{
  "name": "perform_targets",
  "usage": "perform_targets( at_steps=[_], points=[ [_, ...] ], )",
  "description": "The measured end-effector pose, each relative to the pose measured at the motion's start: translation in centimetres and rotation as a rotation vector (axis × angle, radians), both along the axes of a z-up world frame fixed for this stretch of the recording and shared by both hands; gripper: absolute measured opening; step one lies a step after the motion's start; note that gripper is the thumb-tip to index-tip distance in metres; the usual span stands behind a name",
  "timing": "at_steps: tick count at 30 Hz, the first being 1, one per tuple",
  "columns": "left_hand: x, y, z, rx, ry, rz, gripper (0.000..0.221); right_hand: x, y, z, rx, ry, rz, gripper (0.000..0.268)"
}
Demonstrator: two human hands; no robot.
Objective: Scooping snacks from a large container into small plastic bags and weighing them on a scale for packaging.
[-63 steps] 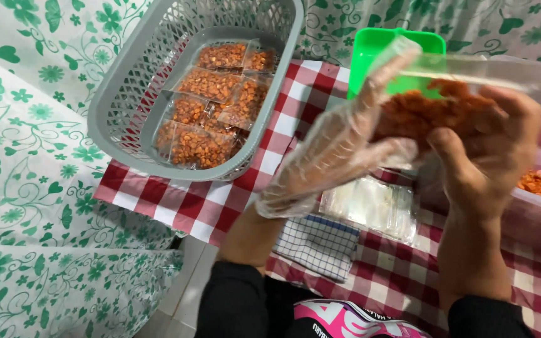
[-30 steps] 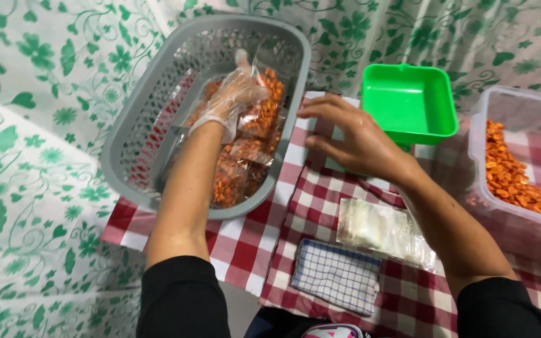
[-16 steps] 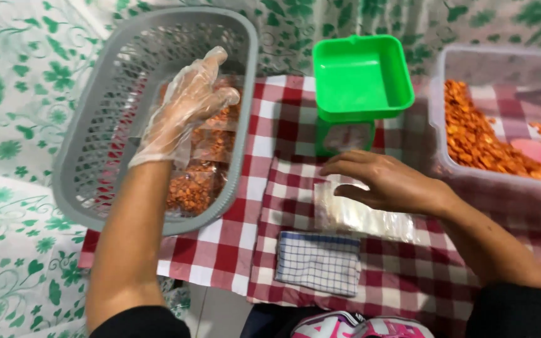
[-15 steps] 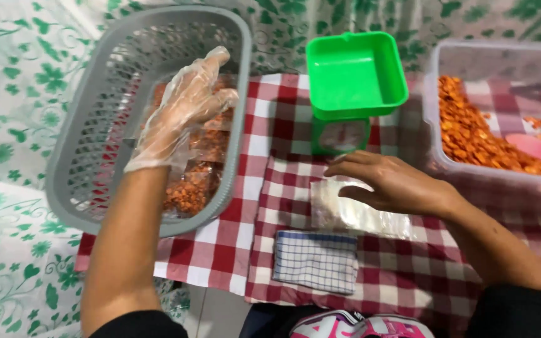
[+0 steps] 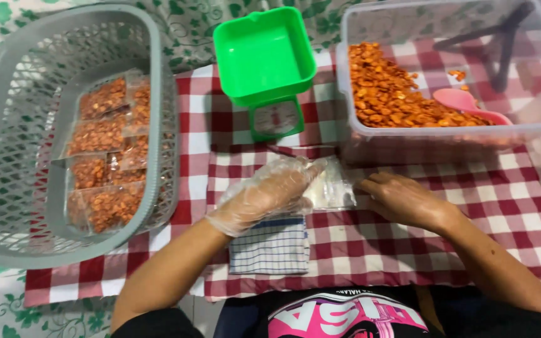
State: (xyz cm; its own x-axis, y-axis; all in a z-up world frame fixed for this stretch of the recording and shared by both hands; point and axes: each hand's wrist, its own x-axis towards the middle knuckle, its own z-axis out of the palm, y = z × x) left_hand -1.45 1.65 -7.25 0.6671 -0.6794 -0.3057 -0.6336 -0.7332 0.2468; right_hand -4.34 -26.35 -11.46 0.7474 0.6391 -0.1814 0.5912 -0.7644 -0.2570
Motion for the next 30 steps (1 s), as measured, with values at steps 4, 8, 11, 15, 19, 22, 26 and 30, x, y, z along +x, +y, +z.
perform_targets(
  at_steps=[4,8,11,15,19,22,26,30],
  points=[
    [-1.1,-2.3,-1.6,-0.045,0.028,0.077,0.103,-1.1,-1.2,-0.4,0.012,0.023,-0.034,0.038],
    [-0.9,-4.0,-2.5,0.032,0.083,0.161,0.115,-1.6,-2.4,-2.1,0.064,0.090,-0.048,0.036],
    [-1.1,-4.9,-0.2,0.067,0.224,0.217,0.116,-1.6,-2.9,-2.4,0.079,0.122,-0.069,0.035],
    [-1.2,-4.8,-1.2,0.057,0.209,0.199,0.115,-1.6,-3.4,-1.2,0.145,0.171,-0.053,0.030],
    [-0.7,-4.8,-3.4,0.178,0.018,0.124,0.109,-1.6,-3.6,0.7,0.190,0.173,-0.035,0.026],
    [-0.4,-4.1,-3.6,0.153,0.044,0.059,0.101,-1.6,-3.8,3.2,0.217,0.193,-0.015,0.028],
    [-0.3,-3.5,-4.0,0.092,-0.001,0.103,0.123,-1.7,-4.6,6.3,0.309,0.140,0.039,0.032],
    [-0.4,-3.0,-1.4,0.072,-0.025,0.134,0.131,-1.4,-5.9,8.3,0.467,0.042,0.073,0.029]
  ],
)
